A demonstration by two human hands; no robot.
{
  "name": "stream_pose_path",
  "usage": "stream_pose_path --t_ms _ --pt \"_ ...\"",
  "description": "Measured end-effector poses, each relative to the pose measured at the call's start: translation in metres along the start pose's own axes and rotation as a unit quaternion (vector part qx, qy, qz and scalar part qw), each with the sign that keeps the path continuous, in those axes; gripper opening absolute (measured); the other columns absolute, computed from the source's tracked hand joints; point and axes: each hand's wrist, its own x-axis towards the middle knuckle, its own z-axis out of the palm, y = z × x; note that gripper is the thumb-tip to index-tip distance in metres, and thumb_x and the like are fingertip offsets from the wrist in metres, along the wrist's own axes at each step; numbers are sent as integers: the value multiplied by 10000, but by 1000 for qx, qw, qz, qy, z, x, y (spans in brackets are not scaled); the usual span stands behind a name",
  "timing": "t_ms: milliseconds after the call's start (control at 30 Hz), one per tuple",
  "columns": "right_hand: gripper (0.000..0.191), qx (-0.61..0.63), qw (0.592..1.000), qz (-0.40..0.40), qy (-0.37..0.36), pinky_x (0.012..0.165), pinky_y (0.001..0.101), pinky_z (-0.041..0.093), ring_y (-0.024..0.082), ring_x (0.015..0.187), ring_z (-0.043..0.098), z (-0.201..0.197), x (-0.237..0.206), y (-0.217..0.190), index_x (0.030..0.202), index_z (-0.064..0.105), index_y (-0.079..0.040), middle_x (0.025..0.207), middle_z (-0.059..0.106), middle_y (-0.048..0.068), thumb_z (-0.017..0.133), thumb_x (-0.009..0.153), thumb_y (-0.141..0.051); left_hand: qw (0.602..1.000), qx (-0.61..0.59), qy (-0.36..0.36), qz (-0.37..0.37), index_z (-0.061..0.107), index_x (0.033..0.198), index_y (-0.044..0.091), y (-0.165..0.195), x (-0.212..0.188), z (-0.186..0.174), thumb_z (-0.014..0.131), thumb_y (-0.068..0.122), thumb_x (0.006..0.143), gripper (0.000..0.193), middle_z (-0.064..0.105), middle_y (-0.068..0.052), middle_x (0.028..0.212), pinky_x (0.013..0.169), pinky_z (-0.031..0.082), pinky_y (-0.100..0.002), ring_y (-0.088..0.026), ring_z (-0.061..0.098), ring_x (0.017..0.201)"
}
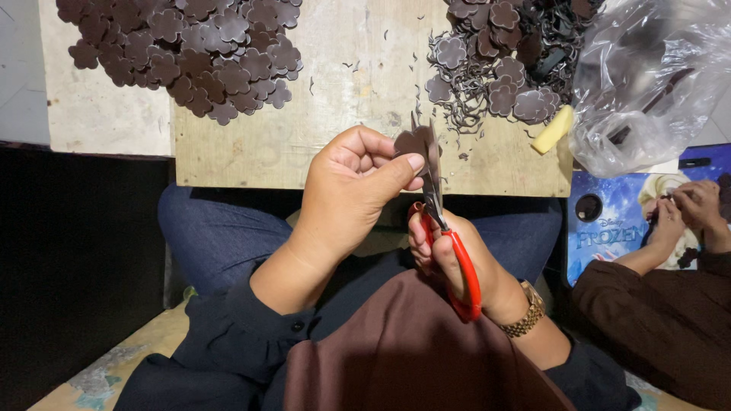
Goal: The person sits on the floor and uses red-handled scissors to trim the edges of small dark brown flower-shaped leather pieces. They pick up each piece, trim it, and place it into a growing pile on the wooden board.
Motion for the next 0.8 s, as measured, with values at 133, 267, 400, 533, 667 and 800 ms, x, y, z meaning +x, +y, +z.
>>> stream_pose_path --t_ms 133,267,400,533,667,800 --pt "750 -27 999 -33 -25 716 238 406 92 792 402 0 3 0 1110 478 -59 916 433 -2 617 890 -762 999 41 -8 -11 601 991 6 2 -2 1 743 6 926 156 708 -80 880 695 583 -237 -110 712 781" --pt "774 -67 996 -45 -32 741 242 420 95 818 409 -2 4 -2 1101 470 -62 944 430 -1 584 889 -798 999 27 -14 -20 599 982 0 1 -2 2 741 2 922 154 707 -76 877 688 581 -236 -101 702 771" --pt "762 -58 997 -39 -26 718 241 406 93 790 394 -3 2 0 1068 470 -64 909 419 -2 576 896 -799 999 27 -11 -24 610 987 -2 0 -1 2 735 10 930 138 714 -80 877 711 589 -239 -107 707 778" --pt "751 -38 998 -40 -29 692 242 401 97 765 392 -5 4 7 1047 466 -66 892 412 -3 588 890 -789 999 17 -7 -26 606 983 8 -1 -1 1 738 11 917 148 709 -74 870 700 587 -242 -110 707 772" --pt "750 -34 998 -44 -28 704 243 398 97 775 393 -6 4 11 1053 467 -61 894 413 -3 587 904 -786 1000 12 -7 -20 604 984 14 -3 -1 1 743 13 919 154 709 -72 868 701 580 -241 -108 702 773" --pt "778 -64 997 -39 -24 728 252 420 101 799 421 -6 2 8 1103 483 -50 919 441 6 577 887 -792 999 14 -27 -28 604 969 6 -1 -1 2 740 19 932 142 713 -86 850 673 573 -250 -111 687 741"
